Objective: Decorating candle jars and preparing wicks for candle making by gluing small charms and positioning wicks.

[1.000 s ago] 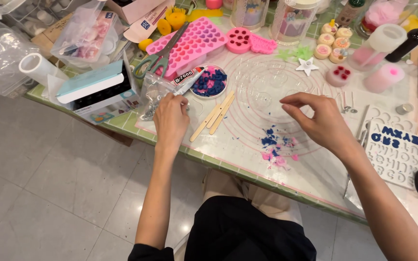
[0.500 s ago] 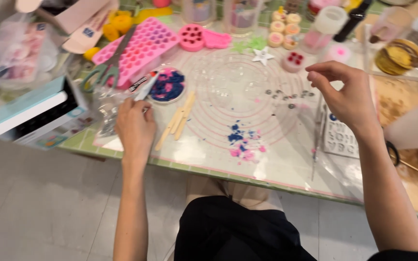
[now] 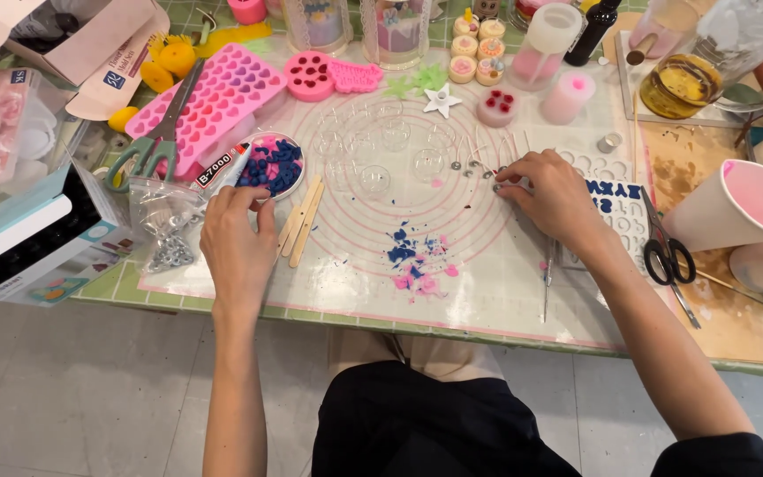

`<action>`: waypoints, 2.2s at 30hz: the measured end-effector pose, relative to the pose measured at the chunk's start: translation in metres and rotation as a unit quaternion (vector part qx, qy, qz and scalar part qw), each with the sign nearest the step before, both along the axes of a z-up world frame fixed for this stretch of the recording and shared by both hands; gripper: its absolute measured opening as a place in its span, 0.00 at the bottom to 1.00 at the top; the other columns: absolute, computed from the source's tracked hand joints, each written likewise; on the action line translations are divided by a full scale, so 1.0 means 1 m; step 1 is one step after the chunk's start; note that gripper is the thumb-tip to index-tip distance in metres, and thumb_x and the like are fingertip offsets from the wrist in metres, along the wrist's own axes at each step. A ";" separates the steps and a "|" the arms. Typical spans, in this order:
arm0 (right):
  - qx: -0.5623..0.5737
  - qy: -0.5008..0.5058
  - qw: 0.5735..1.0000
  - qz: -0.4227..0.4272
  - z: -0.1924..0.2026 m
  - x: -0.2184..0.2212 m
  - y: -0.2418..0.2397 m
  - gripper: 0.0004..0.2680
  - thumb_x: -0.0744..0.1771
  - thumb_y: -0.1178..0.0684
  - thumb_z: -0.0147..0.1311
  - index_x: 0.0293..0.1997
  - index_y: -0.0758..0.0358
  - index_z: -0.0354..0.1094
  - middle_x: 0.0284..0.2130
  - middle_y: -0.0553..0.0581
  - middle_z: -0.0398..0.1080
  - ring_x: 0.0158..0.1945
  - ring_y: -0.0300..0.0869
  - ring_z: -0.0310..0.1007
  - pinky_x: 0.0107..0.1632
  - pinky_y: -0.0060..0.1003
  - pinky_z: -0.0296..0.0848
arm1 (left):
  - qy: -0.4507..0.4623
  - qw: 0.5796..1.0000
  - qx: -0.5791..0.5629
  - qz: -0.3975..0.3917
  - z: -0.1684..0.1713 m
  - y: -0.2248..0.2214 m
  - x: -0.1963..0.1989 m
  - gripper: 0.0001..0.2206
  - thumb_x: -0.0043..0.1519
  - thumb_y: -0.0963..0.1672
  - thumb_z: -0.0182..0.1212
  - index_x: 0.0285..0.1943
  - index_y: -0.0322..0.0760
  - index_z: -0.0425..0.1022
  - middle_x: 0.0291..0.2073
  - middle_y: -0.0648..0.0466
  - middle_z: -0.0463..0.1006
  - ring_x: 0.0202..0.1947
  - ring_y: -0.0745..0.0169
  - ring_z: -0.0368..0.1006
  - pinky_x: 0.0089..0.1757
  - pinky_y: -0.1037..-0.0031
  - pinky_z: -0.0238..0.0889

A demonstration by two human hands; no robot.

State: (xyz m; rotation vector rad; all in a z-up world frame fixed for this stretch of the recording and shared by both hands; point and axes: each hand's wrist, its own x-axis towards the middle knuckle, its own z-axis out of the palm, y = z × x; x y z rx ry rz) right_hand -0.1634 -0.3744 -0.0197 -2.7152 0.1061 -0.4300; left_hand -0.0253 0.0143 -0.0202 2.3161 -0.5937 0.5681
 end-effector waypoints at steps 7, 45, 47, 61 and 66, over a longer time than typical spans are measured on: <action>0.012 0.013 0.999 -0.028 0.001 -0.002 0.002 0.04 0.64 0.55 0.64 0.39 0.60 0.78 0.31 0.57 0.75 0.38 0.49 0.71 0.43 0.45 0.70 | 0.005 1.000 -0.009 -0.007 0.006 -0.005 -0.005 0.05 0.62 0.39 0.66 0.44 0.33 0.80 0.36 0.49 0.77 0.42 0.48 0.73 0.43 0.59 0.65; 0.677 -0.094 0.705 0.189 -0.043 0.011 -0.005 0.01 0.71 0.61 0.54 0.45 0.65 0.68 0.40 0.57 0.75 0.46 0.39 0.74 0.53 0.33 0.69 | 0.406 0.683 -0.334 -0.507 0.006 -0.203 -0.013 0.06 0.65 0.41 0.66 0.46 0.31 0.79 0.36 0.55 0.83 0.37 0.74 0.78 0.40 0.83 0.70; 0.678 -0.103 0.704 0.182 -0.044 0.011 -0.004 0.01 0.71 0.61 0.54 0.45 0.65 0.68 0.40 0.57 0.75 0.46 0.39 0.74 0.53 0.32 0.70 | 0.387 0.714 -0.343 -0.472 0.012 -0.202 -0.019 0.09 0.63 0.41 0.67 0.50 0.34 0.78 0.35 0.57 0.80 0.34 0.76 0.74 0.37 0.83 0.67; 0.540 -0.167 0.824 0.041 -0.032 0.012 0.013 0.04 0.70 0.61 0.56 0.47 0.71 0.70 0.37 0.57 0.77 0.40 0.36 0.77 0.47 0.30 0.75 | 0.052 0.918 -0.215 -0.329 0.034 -0.197 -0.045 0.03 0.61 0.39 0.66 0.41 0.35 0.78 0.32 0.54 0.75 0.34 0.60 0.73 0.36 0.71 0.67; 0.521 -0.149 0.840 0.043 -0.026 0.011 0.015 0.05 0.71 0.59 0.55 0.49 0.70 0.70 0.37 0.55 0.77 0.40 0.36 0.77 0.47 0.29 0.74 | 0.054 0.910 -0.218 -0.348 0.032 -0.196 -0.043 0.02 0.63 0.38 0.63 0.41 0.33 0.75 0.32 0.53 0.74 0.35 0.60 0.74 0.38 0.70 0.68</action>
